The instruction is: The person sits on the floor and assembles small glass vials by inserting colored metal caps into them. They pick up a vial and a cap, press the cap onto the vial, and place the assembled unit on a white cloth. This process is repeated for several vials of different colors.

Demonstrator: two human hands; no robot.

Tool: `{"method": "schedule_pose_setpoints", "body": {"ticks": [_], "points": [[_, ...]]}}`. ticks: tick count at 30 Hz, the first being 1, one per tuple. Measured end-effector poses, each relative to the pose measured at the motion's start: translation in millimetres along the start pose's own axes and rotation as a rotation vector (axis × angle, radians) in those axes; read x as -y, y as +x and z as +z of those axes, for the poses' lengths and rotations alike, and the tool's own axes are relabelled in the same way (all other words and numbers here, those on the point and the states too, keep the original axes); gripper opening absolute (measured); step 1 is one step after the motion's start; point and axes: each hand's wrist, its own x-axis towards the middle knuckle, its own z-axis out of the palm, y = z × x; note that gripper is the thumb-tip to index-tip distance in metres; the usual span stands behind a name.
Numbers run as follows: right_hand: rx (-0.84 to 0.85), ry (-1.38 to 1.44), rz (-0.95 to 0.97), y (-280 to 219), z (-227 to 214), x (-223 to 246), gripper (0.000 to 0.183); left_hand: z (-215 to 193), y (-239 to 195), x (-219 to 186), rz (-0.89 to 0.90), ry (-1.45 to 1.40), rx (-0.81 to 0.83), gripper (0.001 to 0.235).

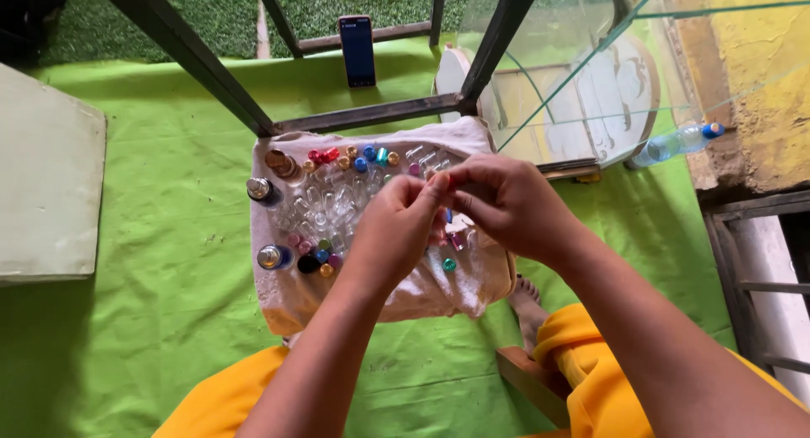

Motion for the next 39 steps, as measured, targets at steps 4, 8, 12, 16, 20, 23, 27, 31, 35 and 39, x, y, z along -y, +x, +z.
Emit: {"method": "schedule_pose_setpoints", "body": {"ticks": [4, 8, 12, 16, 20, 23, 27, 31, 35, 39], "points": [[-0.033, -0.052, -0.049, 0.7, 0.8, 0.3, 0.01, -3.2, -15.4, -13.9, 0.224, 0.254, 0.028, 0.057], [-0.06, -0.125, -0.055, 0.1, 4.0, -30.9, 0.005, 2.2, -4.1, -6.4, 0.415, 0.171, 0.164, 0.041], [-0.053, -0.054, 0.008, 1.5, 7.3, -30.2, 0.008, -2.0, -13.5, -8.6, 0.467, 0.268, 0.06, 0.033], [0.013, 0.125, 0.168, 3.6, 11.3, -19.1, 0.009, -0.8, -11.5, -8.4, 0.484, 0.286, 0.026, 0.028], [0.041, 0.256, 0.169, 4.1, 15.0, 1.1, 0.012, -1.0, -23.0, -18.3, 0.456, 0.262, -0.057, 0.026], [0.027, 0.271, 0.137, 4.4, 8.2, 4.0, 0.016, -4.6, -19.0, -17.1, 0.393, 0.257, -0.128, 0.027], [-0.056, 0.282, 0.13, 6.1, 4.4, 13.0, 0.02, -1.5, -3.0, -10.6, 0.272, 0.045, -0.085, 0.033], [-0.241, 0.216, 0.034, 10.2, 3.1, 18.4, 0.032, 10.4, 13.6, -9.2, 0.152, -0.212, 0.016, 0.045], [-0.285, 0.123, 0.065, 19.3, 3.3, 16.3, 0.017, 20.7, 9.8, -30.8, 0.151, -0.322, 0.187, 0.03], [-0.261, 0.101, -0.108, 26.1, 2.2, -2.5, 0.016, 20.7, 27.4, -25.6, 0.327, -0.271, 0.122, 0.014]]}}
